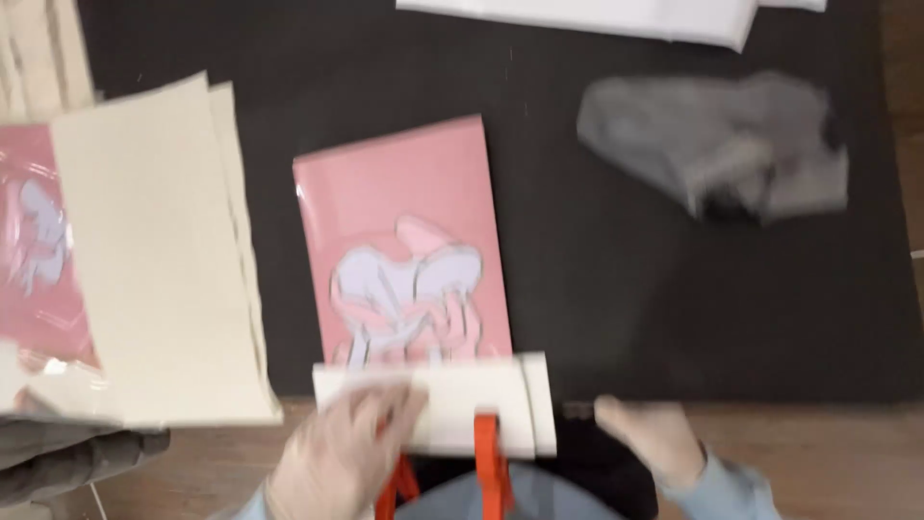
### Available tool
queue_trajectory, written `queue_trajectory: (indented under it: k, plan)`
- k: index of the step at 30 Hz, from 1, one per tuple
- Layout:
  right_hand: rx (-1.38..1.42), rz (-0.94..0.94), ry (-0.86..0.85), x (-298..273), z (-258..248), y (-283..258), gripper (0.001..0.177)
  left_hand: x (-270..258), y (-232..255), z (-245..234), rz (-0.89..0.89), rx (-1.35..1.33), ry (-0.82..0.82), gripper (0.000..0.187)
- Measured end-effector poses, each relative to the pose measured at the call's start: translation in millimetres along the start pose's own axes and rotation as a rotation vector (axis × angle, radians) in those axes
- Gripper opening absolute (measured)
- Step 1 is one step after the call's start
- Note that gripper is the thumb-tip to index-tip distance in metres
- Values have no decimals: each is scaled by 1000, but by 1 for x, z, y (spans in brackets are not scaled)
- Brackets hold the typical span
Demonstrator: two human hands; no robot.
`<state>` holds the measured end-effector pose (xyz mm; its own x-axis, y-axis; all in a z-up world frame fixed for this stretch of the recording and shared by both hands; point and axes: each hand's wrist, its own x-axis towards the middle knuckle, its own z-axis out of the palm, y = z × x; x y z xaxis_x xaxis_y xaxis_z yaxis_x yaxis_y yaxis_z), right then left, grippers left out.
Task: Mounting an art print onto a backing board using adhesive layers and clamps.
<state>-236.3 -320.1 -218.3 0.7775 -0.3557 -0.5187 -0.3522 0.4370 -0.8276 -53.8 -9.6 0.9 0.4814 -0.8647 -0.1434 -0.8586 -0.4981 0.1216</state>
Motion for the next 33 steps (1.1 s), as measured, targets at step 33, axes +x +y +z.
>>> queue_trajectory:
  k: [33]
  plan:
    - [-1828,-420,-374,202,120,-457,50,63,76,-33,-836,-317,33,29]
